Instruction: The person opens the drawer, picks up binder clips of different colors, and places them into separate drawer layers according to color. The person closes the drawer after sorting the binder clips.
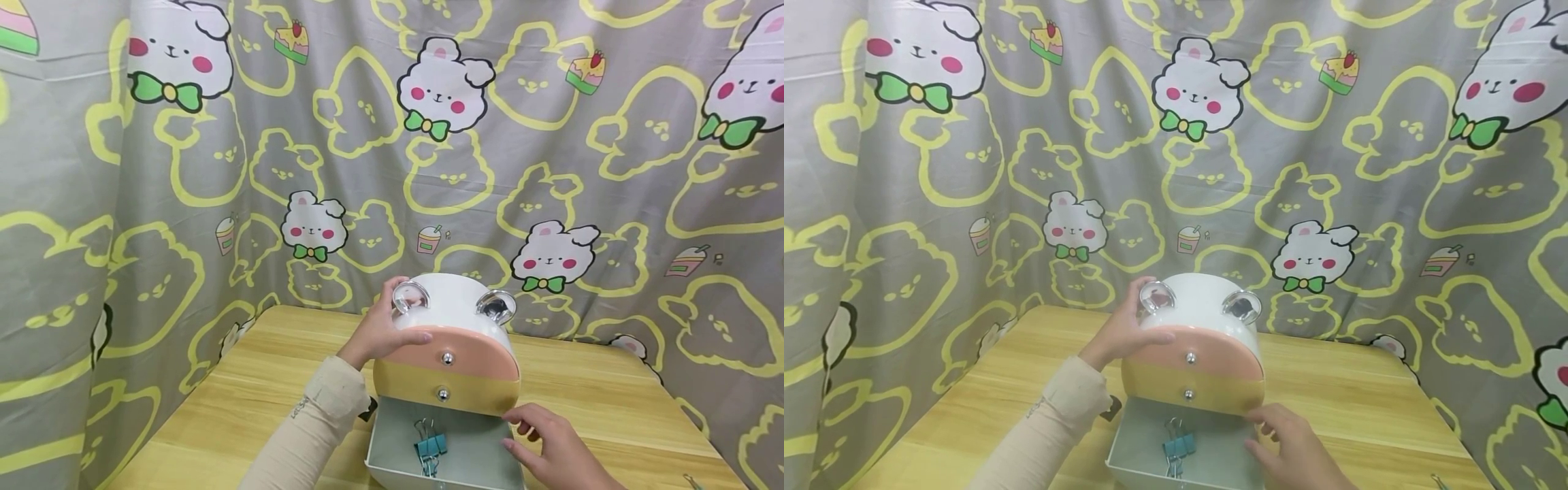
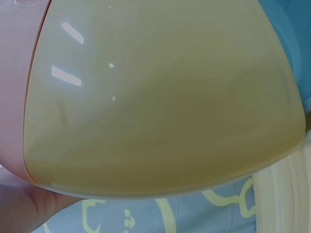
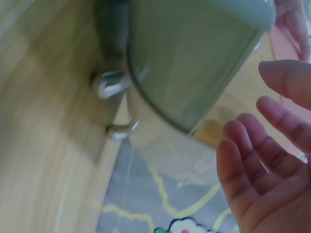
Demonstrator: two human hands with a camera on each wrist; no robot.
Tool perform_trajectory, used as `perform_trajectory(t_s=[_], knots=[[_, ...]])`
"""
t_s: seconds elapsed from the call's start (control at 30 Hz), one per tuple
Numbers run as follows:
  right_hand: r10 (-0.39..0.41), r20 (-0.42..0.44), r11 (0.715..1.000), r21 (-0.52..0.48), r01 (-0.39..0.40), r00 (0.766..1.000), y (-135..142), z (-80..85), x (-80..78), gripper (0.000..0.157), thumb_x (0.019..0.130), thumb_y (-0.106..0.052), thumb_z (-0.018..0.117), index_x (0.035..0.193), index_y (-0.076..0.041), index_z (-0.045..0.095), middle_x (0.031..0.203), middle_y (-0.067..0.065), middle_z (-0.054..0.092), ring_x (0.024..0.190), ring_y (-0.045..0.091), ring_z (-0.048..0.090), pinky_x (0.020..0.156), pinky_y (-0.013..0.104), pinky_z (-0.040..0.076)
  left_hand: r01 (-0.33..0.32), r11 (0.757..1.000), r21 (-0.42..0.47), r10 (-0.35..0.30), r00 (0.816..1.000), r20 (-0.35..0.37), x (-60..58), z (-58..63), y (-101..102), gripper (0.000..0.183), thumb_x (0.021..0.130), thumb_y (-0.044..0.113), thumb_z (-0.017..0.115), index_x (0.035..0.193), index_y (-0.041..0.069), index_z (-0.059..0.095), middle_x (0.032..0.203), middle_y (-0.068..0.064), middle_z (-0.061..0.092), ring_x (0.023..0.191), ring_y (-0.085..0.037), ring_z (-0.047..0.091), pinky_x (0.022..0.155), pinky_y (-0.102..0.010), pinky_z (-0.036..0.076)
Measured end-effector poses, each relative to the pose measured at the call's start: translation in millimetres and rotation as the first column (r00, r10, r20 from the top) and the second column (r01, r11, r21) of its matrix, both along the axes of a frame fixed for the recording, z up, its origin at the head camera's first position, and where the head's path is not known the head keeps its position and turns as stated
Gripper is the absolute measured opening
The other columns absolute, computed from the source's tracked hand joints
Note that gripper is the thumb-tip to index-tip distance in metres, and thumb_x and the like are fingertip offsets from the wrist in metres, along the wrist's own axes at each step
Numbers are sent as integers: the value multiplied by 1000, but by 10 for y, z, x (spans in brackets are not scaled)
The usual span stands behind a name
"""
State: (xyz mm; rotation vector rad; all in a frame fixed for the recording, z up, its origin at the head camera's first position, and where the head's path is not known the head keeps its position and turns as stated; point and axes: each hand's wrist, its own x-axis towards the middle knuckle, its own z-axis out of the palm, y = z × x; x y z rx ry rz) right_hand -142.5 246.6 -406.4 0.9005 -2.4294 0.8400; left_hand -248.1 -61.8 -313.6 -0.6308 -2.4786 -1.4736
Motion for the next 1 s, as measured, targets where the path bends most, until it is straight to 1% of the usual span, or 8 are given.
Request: perform_trajectory(t_s=[0.07, 0.17, 0.23, 0.33, 0.53, 0.7, 0.83, 1.0], knots=[[-63, -27, 998, -11, 63, 998, 56, -40, -9, 31, 77, -9, 81, 102, -17, 65, 95, -10, 63, 76, 1, 54, 59, 26, 49, 3, 1000, 0, -3, 1000, -2, 0, -2, -2, 106, 64, 37, 89, 146, 30, 22, 133, -11, 48, 119, -28, 49, 99, -50, 38], [-187, 33, 982, -7, 187, 982, 145, -55, -15, 30, 76, -12, 82, 101, -18, 66, 96, -10, 63, 78, 1, 54, 61, 27, 49, 7, 1000, -3, -7, 1000, -10, -6, -6, -1, 107, 64, 38, 89, 147, 28, 22, 133, -12, 48, 118, -28, 49, 99, -50, 38], [-266, 106, 964, 16, 266, 958, 214, -54, -20, 29, 77, -15, 82, 101, -18, 66, 97, -10, 62, 79, 3, 55, 63, 28, 49, 10, 1000, -3, -10, 1000, -16, -11, -11, -1, 106, 64, 38, 89, 146, 28, 23, 133, -13, 49, 118, -28, 49, 99, -50, 38], [-346, 194, 938, 80, 337, 918, 345, -74, -51, 28, 79, -18, 80, 103, -15, 66, 101, -6, 63, 82, 12, 58, 66, 30, 50, 10, 1000, -3, -10, 1000, -21, -10, -15, 2, 106, 64, 37, 89, 146, 27, 23, 132, -13, 48, 118, -28, 49, 99, -49, 38], [-421, 283, 906, 179, 384, 862, 658, -160, -153, 37, 82, -22, 78, 111, -4, 64, 108, 9, 64, 89, 28, 61, 70, 41, 51, 15, 1000, 0, -15, 1000, -22, 15, -8, 14, 107, 64, 36, 89, 147, 24, 23, 133, -13, 48, 118, -28, 49, 99, -50, 38], [-454, 308, 889, 219, 402, 836, 927, -230, -251, 40, 85, -22, 75, 114, 3, 62, 110, 18, 62, 91, 35, 62, 72, 49, 51, 21, 1000, 2, -21, 999, -25, 16, -9, 20, 106, 65, 36, 89, 147, 24, 23, 133, -12, 48, 118, -27, 49, 99, -49, 39], [-481, 326, 874, 257, 413, 814, 1142, -270, -327, 46, 87, -27, 72, 117, 6, 60, 111, 25, 60, 91, 38, 61, 71, 50, 50, 25, 1000, 2, -25, 999, -26, 16, -7, 22, 106, 65, 36, 88, 147, 24, 22, 133, -12, 48, 118, -27, 49, 99, -49, 39], [-516, 326, 851, 307, 427, 792, 1398, -327, -425, 56, 88, -34, 70, 120, 10, 57, 114, 32, 56, 98, 48, 55, 75, 55, 47, 26, 1000, 9, -26, 999, -25, 11, 1, 26, 106, 65, 35, 89, 147, 25, 23, 133, -11, 48, 118, -27, 49, 99, -48, 38]])
